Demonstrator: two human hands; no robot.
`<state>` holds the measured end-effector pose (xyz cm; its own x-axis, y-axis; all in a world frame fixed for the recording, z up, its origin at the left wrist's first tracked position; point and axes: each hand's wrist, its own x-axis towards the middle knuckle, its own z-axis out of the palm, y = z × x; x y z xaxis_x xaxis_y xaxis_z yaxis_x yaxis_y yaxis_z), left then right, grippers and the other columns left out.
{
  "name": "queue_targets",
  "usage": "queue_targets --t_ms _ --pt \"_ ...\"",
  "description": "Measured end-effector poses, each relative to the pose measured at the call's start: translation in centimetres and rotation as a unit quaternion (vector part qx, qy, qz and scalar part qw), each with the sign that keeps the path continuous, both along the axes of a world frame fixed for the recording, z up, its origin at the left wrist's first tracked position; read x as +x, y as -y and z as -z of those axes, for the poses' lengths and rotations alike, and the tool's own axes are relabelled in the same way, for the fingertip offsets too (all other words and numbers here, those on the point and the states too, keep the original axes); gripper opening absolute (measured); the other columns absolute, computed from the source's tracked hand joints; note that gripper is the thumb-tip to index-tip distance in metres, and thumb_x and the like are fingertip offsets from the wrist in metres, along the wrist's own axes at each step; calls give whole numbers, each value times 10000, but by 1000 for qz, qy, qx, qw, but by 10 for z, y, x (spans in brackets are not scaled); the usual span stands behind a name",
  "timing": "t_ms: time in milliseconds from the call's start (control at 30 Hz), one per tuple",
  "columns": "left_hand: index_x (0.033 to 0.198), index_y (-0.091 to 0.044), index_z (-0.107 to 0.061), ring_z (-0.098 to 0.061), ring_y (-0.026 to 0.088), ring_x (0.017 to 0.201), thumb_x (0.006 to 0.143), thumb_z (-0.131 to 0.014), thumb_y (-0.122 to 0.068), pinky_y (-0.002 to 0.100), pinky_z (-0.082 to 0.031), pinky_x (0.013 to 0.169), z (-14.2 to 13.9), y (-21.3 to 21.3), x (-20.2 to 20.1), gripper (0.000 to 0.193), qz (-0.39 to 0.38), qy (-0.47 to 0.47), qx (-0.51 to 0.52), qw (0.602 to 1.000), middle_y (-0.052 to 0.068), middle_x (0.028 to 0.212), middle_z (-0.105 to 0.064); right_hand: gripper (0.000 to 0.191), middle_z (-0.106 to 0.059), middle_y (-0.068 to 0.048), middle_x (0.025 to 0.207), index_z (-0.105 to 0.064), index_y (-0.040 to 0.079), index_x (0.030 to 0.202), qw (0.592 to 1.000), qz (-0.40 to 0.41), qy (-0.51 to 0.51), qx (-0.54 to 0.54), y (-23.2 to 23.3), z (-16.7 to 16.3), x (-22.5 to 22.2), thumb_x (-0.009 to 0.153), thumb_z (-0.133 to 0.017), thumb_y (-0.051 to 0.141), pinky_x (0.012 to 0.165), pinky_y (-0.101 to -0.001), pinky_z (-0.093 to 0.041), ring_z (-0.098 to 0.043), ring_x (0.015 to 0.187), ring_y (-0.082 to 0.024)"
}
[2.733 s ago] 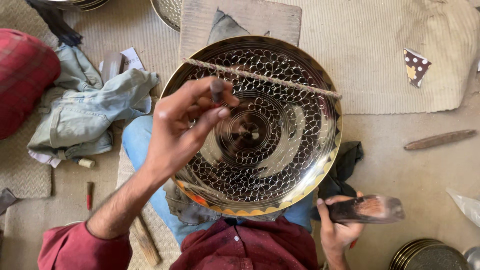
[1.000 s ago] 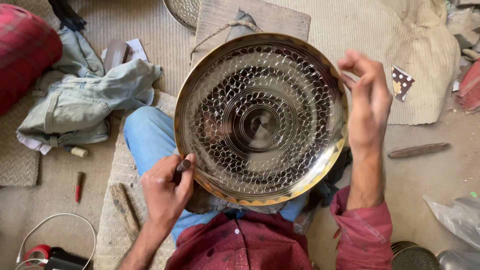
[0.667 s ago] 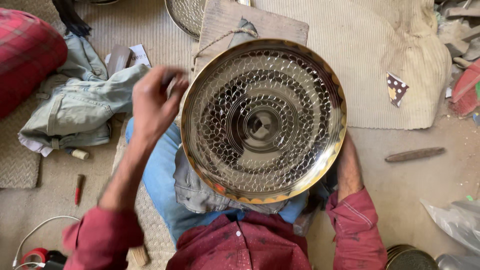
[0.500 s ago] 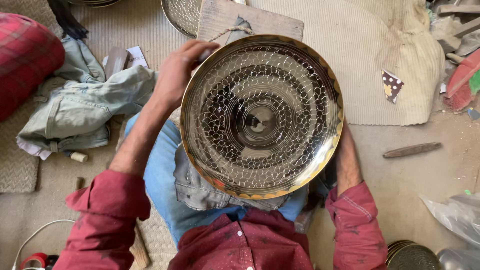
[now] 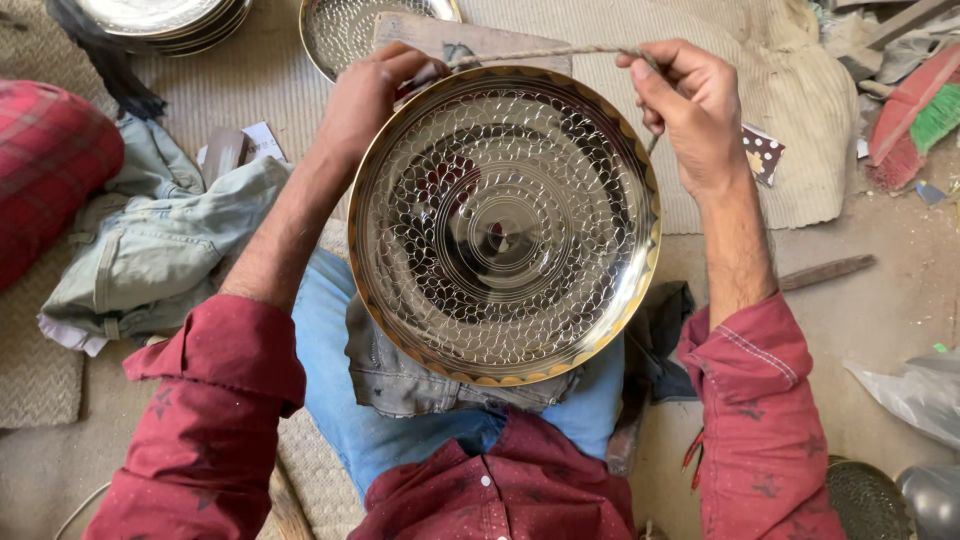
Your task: The person sits on the floor with a brass tray on their lap and hammers a punch held against the tray surface with a wooden mallet, working around the tray to create a repeating hammered texture pattern. At one point they lift and reposition the rope across the tray before resuming hammering.
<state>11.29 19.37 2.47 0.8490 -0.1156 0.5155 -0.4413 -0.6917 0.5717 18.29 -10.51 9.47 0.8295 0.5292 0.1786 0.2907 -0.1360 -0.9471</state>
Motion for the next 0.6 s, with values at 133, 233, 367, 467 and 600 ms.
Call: queue_targets --t_ms 133,233,367,467,600 --pt "1196 -90 -702 -725 253 958 1031 -729 -296 418 -588 833 2 -1 10 266 -72 -97 44 992 114 1126 -725 170 -600 43 898 -736 33 1213 980 -46 174 -81 1 -4 -6 1130 -675 168 598 -191 -330 -426 664 -31" --pt "1159 -45 -682 -700 236 916 1025 -724 -267 391 -587 747 3 -6 12 262 -61 -24 35 997 155 1131 -704 123 -558 43 887 -734 83 1164 973 -58 207 -89 1 -1 -12 1109 -689 183 643 -215 -364 -441 736 -46" --pt "1091 -67 -663 -636 164 743 1069 -655 -241 379 -537 649 5 -11 4 176 -59 -63 -24 996 96 964 -700 164 -589 8 929 -776 106 1220 948 -38 286 -133 24 10 -20 1082 -691 131 678 -246 -396 -487 765 -63" --pt "1061 -75 -618 -551 138 675 1126 -587 -258 365 -465 582 2 -18 -14 197 -63 -123 -155 978 49 852 -642 175 -622 -12 913 -782 113 1198 935 34 314 -164 63 31 -25 1057 -681 89 671 -271 -426 -506 779 -86" --pt "970 -58 -597 -514 139 597 1097 -650 -317 336 -464 524 7 -14 -32 293 -42 -137 -69 987 61 747 -585 32 -682 -50 938 -753 80 1043 898 129 333 -257 97 79 -27 1030 -725 88 756 -356 -500 -611 855 -152"
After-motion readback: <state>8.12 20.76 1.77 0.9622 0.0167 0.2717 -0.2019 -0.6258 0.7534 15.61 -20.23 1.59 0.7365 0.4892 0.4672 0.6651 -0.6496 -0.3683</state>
